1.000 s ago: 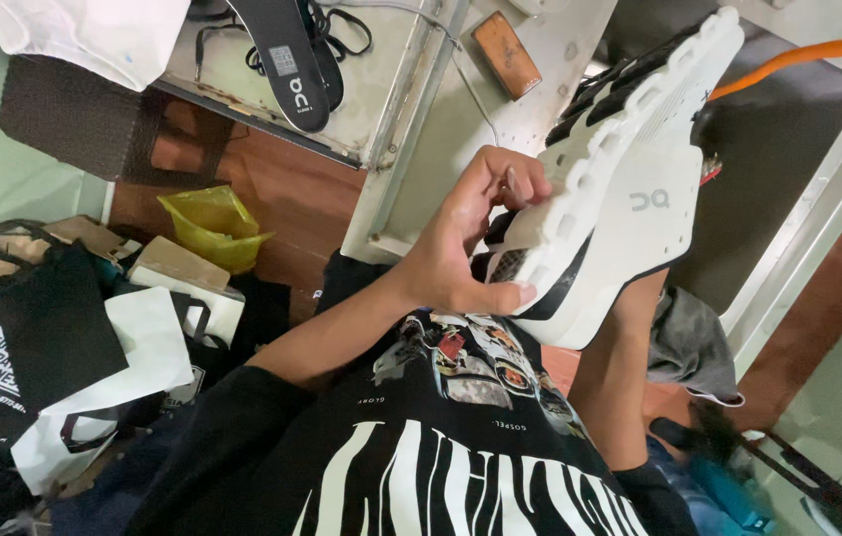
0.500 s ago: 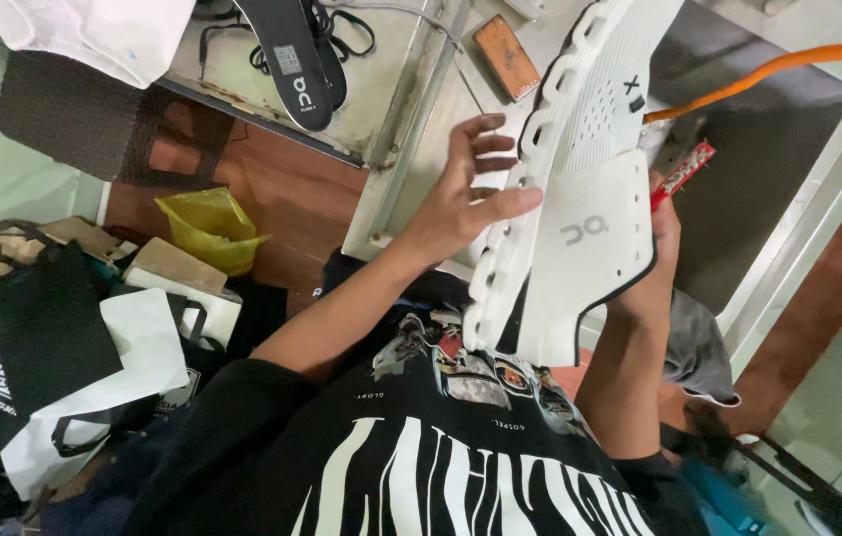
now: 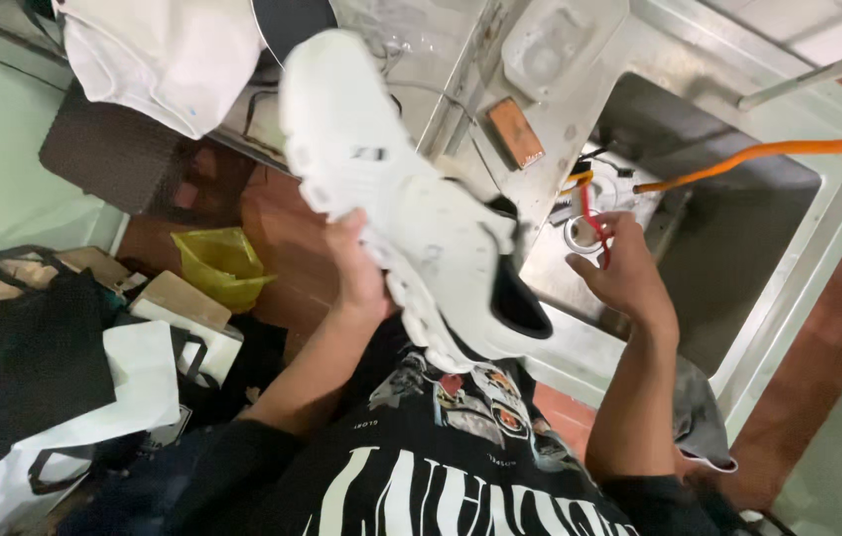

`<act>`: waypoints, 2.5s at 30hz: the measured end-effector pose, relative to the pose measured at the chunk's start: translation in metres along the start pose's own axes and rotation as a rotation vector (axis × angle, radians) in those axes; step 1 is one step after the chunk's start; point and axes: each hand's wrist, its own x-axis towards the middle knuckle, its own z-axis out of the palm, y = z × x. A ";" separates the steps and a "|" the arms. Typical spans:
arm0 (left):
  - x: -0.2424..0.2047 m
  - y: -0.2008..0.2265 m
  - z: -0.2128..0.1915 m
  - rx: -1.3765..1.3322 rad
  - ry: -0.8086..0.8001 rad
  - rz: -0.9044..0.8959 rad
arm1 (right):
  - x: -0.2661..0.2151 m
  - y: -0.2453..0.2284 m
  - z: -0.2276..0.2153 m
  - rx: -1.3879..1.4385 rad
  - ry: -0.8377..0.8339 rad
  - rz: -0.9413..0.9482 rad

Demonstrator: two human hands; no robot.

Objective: The person cleans a white shoe using a brush and a sponge over a sink. The person scrubs the sole and sides of the shoe with a brush, rinses it under a faucet, and wipes it with a sponge.

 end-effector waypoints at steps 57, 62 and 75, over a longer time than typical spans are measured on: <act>-0.005 -0.074 -0.018 -0.225 -0.470 0.294 | -0.018 -0.101 -0.007 -0.292 1.107 -0.842; -0.005 -0.073 -0.029 -0.218 -0.531 0.332 | -0.009 -0.094 -0.021 -0.252 1.135 -0.801; -0.001 -0.061 -0.025 -0.338 -0.453 0.169 | -0.002 -0.097 -0.022 -0.472 1.148 -1.022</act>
